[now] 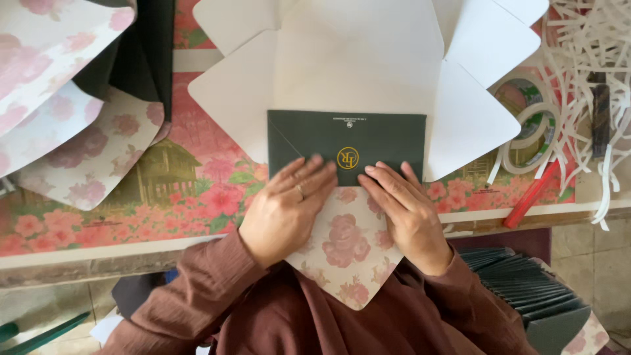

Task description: The person folds white paper sheets with a floral pattern over dark green cards, creating a layered paper craft. They repeatedly pick up a sheet, fold it around the card, and place the finished item on a stack.

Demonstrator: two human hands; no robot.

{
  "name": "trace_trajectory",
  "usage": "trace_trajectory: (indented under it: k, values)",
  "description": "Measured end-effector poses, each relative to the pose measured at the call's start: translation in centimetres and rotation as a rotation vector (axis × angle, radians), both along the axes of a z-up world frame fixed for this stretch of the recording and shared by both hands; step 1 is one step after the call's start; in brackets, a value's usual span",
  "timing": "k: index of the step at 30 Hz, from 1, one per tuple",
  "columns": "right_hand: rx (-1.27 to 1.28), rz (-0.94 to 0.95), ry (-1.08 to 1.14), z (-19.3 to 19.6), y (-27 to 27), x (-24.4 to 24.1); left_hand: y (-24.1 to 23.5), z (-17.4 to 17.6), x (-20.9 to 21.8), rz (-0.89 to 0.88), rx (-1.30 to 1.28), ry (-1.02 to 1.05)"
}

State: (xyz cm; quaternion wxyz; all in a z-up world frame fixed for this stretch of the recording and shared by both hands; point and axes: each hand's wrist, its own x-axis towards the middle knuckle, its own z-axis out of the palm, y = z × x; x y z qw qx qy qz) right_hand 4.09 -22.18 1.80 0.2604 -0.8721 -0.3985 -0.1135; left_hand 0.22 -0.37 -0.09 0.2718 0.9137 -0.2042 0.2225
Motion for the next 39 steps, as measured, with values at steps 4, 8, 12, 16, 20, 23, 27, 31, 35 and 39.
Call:
trace_trajectory:
  k: [4, 8, 12, 16, 20, 23, 27, 31, 35, 39]
  values:
    - [0.145, -0.045, -0.019, -0.4, -0.4, -0.6, 2.1, 2.5, -2.4, 0.099, -0.521, 0.335]
    - [0.196, -0.004, 0.041, 0.3, -0.9, -0.9, 2.5, 1.7, -3.6, 0.057, -1.238, 0.857]
    - [0.262, -0.045, 0.061, -0.6, -3.1, -0.8, 6.9, 7.1, -3.2, 0.127, -1.204, 0.822]
    - [0.148, -0.096, -0.108, 0.3, -5.1, -0.4, 15.6, 14.2, -2.3, 0.557, -1.028, 0.422]
    - [-0.172, 0.07, -0.042, 2.0, -5.0, -0.2, 30.8, 9.3, -1.9, 0.817, -1.094, 0.24]
    - [-0.275, 0.126, 0.0, 2.6, -5.9, -0.4, 32.7, 6.7, -4.1, 0.757, -0.332, 0.093]
    - [-0.159, 0.126, 0.158, 3.3, -5.5, -0.4, 15.5, 13.3, -1.1, 0.422, -0.523, 0.192]
    - [-0.105, 0.267, 0.352, 4.1, -5.0, -1.0, 5.0, 10.3, -0.2, 0.231, -0.016, 0.074]
    - [-0.064, 0.39, 0.68, 4.8, -4.8, -0.7, 3.2, 0.7, 0.6, 0.391, 0.176, 0.098]
    - [0.019, -0.033, 0.547, 4.0, -4.2, 2.2, 3.0, -0.6, 0.8, 0.352, 0.194, 0.18]
